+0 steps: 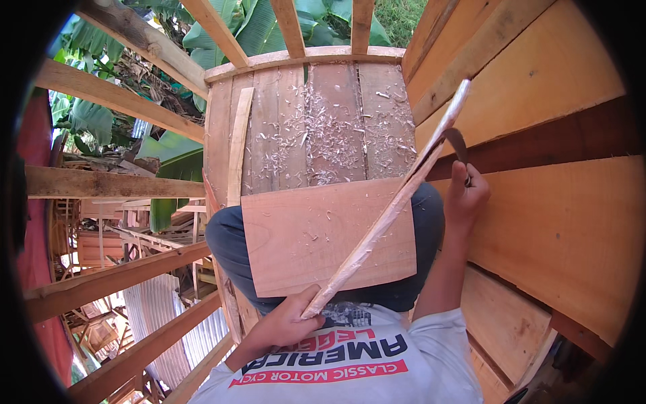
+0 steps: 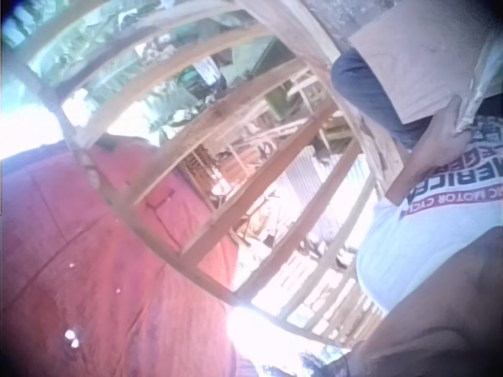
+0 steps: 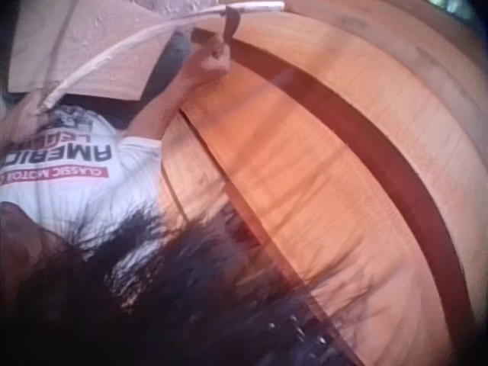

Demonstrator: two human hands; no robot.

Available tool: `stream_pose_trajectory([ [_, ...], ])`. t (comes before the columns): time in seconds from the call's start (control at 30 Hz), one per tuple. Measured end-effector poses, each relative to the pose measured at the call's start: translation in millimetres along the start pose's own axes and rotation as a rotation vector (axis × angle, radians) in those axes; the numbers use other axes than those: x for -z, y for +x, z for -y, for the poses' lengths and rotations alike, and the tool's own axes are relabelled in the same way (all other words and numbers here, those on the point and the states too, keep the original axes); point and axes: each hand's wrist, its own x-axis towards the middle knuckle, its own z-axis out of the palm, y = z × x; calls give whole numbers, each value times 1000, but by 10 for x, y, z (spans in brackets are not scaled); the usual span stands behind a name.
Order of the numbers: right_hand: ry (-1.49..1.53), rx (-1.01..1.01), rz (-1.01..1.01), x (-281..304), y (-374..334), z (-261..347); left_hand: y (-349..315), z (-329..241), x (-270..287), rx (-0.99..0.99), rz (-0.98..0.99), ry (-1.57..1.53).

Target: The person carves a long wooden stick using a curved knife, shaving off thin layers of wood while seated on a wooden platform. The person rotates the stick and continues to shape it, producing wood shavings that accumulate on the platform.

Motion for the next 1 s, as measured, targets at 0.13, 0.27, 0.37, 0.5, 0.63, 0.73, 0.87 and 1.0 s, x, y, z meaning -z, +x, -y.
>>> stream_pose_trajectory([
  [0.13, -1, 98, 271, -1, -361, 122, 63, 98, 144, -26, -98, -97],
  [0.27, 30, 131, 412, -123, -798, 320, 109, -71, 283, 28, -198, -209],
  [0.37, -60, 225, 536, -162, -915, 500, 132, -50, 227, -95, -200, -16],
  [0.5, -129, 312, 485, -228, -814, 501, 96, -44, 131, -55, -225, 49],
  [0.63, -63, 120, 239, -225, -494, 119, 39, -30, 27, 13, -161, 97],
  [0.73, -17, -8, 149, -30, -176, 78, 30, -45, 10, 36, -158, 110],
  [0.87, 120, -13, 310, 3, -354, 43, 94, -124, 98, -4, -389, 205],
  [1.0, 427, -216, 558, -209, -766, 43, 195, -283, 263, -145, -615, 336],
])
